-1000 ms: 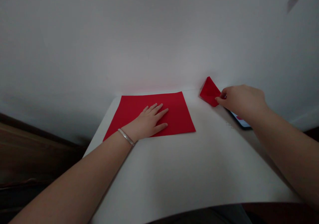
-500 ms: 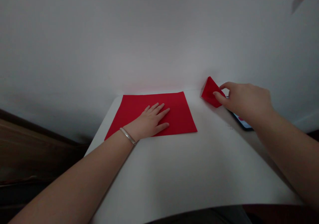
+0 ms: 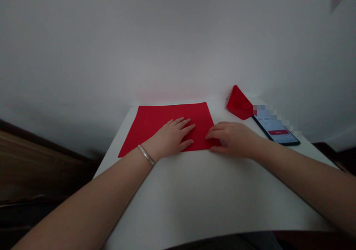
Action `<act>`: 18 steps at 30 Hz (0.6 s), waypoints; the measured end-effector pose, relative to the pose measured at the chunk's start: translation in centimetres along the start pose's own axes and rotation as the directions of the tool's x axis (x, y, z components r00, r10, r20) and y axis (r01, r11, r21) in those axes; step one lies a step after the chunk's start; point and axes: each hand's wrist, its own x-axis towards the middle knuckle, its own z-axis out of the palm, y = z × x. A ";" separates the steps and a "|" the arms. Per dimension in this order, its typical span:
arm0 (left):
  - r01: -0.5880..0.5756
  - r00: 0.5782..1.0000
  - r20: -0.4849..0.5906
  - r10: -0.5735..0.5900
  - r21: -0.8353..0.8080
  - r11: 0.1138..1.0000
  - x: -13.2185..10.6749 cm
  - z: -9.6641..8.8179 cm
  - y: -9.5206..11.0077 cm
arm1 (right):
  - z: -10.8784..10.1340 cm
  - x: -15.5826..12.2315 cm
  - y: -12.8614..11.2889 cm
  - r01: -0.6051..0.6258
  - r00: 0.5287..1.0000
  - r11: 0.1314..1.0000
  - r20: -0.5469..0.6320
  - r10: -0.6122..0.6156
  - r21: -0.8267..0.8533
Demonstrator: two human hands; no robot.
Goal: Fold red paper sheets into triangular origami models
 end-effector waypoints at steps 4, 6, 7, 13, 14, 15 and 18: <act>-0.096 0.995 -0.026 0.096 -0.018 0.995 -0.2 -0.4 1.0 | 0.1 -0.2 0.0 0.004 1.000 1.000 -0.005 -0.004 0.014; -0.128 0.991 -0.032 0.127 -0.018 0.992 -0.3 -0.4 1.4 | 0.2 -0.2 0.1 -0.001 1.000 1.000 -0.011 0.001 0.028; -0.130 0.991 -0.036 0.129 -0.012 0.991 -0.4 -0.4 1.5 | 0.2 -0.2 0.2 -0.005 1.000 0.999 -0.013 0.005 0.038; -0.139 0.988 -0.063 0.138 0.000 0.990 -0.4 0.1 1.6 | 0.2 0.0 0.8 -0.006 1.000 0.994 -0.004 0.006 0.105; -0.141 0.988 -0.064 0.140 0.000 0.990 -0.4 0.1 1.5 | 0.2 0.0 0.8 0.004 1.000 0.994 -0.002 -0.004 0.109; -0.140 0.988 -0.063 0.139 0.000 0.990 -0.4 0.0 1.5 | 0.2 0.0 0.9 0.014 1.000 0.994 0.001 -0.014 0.106; -0.138 0.989 -0.055 0.138 -0.003 0.990 -0.4 -0.2 1.7 | 0.3 0.0 1.0 0.012 1.000 0.998 0.015 -0.013 0.067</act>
